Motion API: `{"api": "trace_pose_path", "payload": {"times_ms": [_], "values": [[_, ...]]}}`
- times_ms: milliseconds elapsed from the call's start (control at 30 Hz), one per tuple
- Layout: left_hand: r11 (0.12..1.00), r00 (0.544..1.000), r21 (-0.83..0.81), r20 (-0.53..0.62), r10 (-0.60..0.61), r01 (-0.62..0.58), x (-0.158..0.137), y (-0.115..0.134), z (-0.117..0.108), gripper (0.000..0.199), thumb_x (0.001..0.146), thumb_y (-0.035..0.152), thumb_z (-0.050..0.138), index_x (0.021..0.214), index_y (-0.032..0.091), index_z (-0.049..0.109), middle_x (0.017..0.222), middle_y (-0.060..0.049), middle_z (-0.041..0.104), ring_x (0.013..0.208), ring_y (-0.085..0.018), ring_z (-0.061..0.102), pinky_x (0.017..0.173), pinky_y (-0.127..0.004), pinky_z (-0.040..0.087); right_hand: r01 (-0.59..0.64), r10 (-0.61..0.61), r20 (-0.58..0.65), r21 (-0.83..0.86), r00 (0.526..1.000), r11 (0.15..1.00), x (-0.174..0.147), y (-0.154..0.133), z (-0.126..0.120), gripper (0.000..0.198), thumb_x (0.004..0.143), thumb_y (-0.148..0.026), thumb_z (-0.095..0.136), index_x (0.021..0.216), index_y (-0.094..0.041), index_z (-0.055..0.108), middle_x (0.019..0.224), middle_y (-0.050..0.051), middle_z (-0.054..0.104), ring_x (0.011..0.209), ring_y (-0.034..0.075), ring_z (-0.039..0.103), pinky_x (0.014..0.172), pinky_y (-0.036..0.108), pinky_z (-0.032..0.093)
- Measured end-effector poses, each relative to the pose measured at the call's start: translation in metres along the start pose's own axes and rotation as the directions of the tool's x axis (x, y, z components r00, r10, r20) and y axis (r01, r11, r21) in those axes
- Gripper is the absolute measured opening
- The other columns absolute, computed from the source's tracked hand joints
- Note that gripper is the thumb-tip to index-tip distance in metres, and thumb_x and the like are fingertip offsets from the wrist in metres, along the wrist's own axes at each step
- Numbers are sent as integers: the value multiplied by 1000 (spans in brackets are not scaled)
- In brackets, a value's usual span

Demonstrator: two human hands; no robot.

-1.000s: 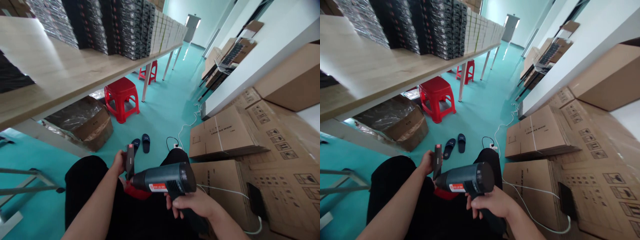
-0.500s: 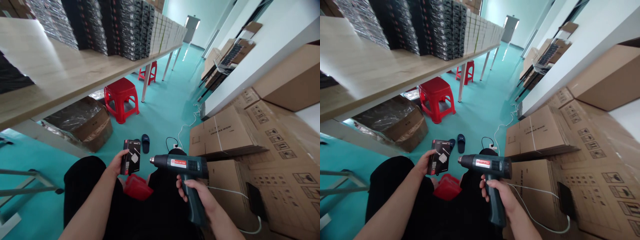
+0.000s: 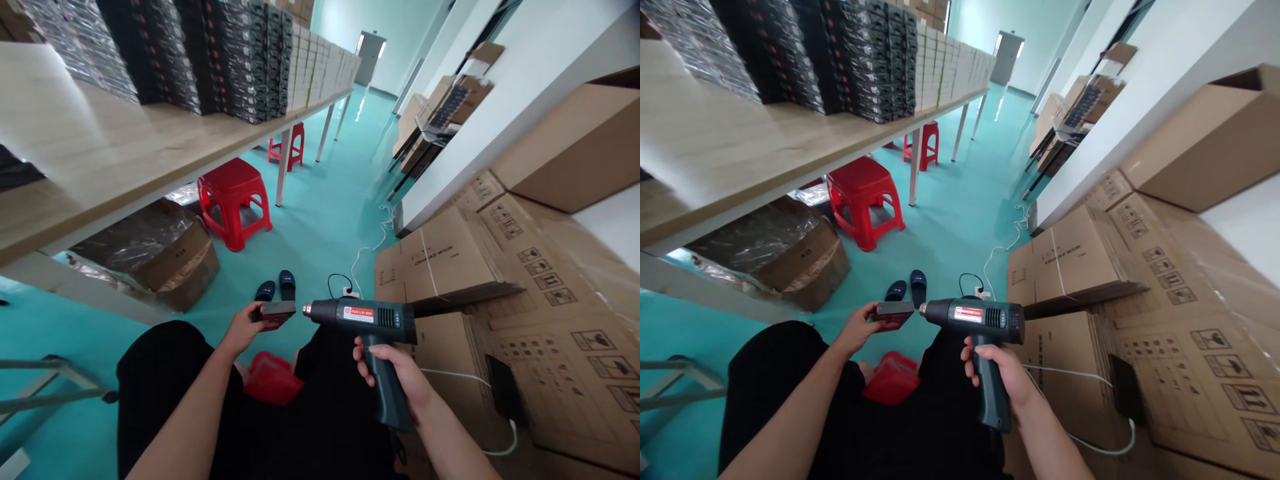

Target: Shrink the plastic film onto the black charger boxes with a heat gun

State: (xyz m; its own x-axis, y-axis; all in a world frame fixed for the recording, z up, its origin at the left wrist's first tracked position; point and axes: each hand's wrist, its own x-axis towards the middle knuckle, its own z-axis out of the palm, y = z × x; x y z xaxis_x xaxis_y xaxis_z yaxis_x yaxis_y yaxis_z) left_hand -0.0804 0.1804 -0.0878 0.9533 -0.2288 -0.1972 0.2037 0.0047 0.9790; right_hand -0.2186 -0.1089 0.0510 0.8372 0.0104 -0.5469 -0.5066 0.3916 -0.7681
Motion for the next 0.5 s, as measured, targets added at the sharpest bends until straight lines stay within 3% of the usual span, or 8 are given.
{"api": "trace_pose_path", "payload": {"times_ms": [167,500], "values": [[976,994,192,-21,107,-101,2,0,-2,38,60,27,73,94,18,62,85,-3,64,84,-21,58,81,-34,45,-3,3,10,-35,1000,999,2,-2,2,26,77,-27,56,98,-14,64,84,8,66,62,16,58,51,26,42],[956,987,245,27,159,-161,4,-11,-7,32,67,28,67,98,18,62,89,-4,65,85,-21,59,81,-34,43,-24,25,19,-85,999,996,7,-4,7,26,75,-27,58,96,-13,63,82,9,67,60,16,60,50,25,43]]}}
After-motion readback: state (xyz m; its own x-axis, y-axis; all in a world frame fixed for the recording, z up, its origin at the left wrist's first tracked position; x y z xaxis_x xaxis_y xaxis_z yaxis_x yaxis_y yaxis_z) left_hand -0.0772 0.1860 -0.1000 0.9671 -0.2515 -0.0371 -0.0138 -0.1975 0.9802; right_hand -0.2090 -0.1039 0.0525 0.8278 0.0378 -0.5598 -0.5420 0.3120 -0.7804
